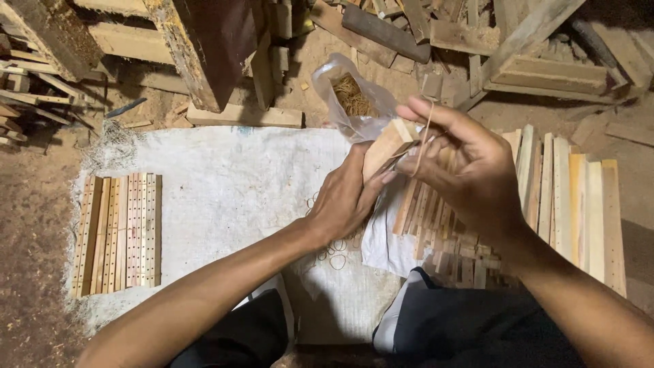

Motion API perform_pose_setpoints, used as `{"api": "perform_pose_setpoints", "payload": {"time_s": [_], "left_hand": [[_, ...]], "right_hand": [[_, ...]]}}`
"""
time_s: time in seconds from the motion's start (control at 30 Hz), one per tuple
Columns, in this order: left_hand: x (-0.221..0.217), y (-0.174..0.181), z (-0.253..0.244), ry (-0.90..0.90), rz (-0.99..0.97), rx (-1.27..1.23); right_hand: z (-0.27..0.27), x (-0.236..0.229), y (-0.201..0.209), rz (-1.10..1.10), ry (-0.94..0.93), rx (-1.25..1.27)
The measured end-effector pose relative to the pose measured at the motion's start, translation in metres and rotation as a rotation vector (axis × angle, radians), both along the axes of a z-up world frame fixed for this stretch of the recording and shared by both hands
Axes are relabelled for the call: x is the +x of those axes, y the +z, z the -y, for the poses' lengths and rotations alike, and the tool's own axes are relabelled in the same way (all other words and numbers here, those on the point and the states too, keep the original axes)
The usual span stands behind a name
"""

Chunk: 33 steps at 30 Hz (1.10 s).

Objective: Banding wooden slats together using rubber bands

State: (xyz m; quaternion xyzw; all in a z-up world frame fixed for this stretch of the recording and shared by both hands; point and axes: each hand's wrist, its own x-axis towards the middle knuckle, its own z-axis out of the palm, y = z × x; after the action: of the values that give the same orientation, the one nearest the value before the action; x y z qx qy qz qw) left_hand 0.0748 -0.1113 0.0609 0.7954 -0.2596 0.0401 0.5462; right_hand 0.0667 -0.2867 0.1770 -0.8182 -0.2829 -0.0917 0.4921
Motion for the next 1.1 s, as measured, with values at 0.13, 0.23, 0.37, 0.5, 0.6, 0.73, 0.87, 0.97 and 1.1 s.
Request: {"api": "perform_pose_setpoints", "payload": {"time_s": [0.13, 0.23, 0.37, 0.5, 0.6, 0.73, 0.87, 0.97, 1.1], "left_hand": [[-0.004, -0.007, -0.004, -0.008, 0.052, 0.098], [-0.004, -0.004, -0.005, -0.043, 0.161, 0.146], [-0.001, 0.003, -0.002, -0.076, 0.102, 0.089], [-0.001, 0.004, -0.001, -0.114, -0.037, 0.065], [-0.005, 0.013, -0.002, -0.131, -0.143, 0.043], [-0.006, 0.001, 0.001, -0.163, -0.140, 0.008], [-0.005, 0.000, 0.000, -0.154, -0.195, 0.023], [-0.006, 0.009, -0.003, -0.156, -0.240, 0.023], [-0.004, 0.006, 0.000, -0.193, -0.268, 0.012]], "right_hand": [[0.006, 0.007, -0.005, 0.078, -0.039, -0.196], [0.010, 0.015, -0.014, -0.068, 0.117, -0.230], [0.016, 0.019, -0.014, -0.214, 0.204, -0.072], [0.020, 0.018, -0.009, -0.263, 0.171, 0.011], [0.017, 0.015, -0.008, -0.318, 0.187, 0.110], [0.013, 0.020, -0.020, -0.284, 0.177, 0.100], [0.011, 0.022, -0.025, -0.206, 0.129, -0.012], [0.015, 0.020, -0.029, -0.241, 0.116, 0.021], [0.019, 0.026, -0.034, -0.243, 0.192, 0.169]]}}
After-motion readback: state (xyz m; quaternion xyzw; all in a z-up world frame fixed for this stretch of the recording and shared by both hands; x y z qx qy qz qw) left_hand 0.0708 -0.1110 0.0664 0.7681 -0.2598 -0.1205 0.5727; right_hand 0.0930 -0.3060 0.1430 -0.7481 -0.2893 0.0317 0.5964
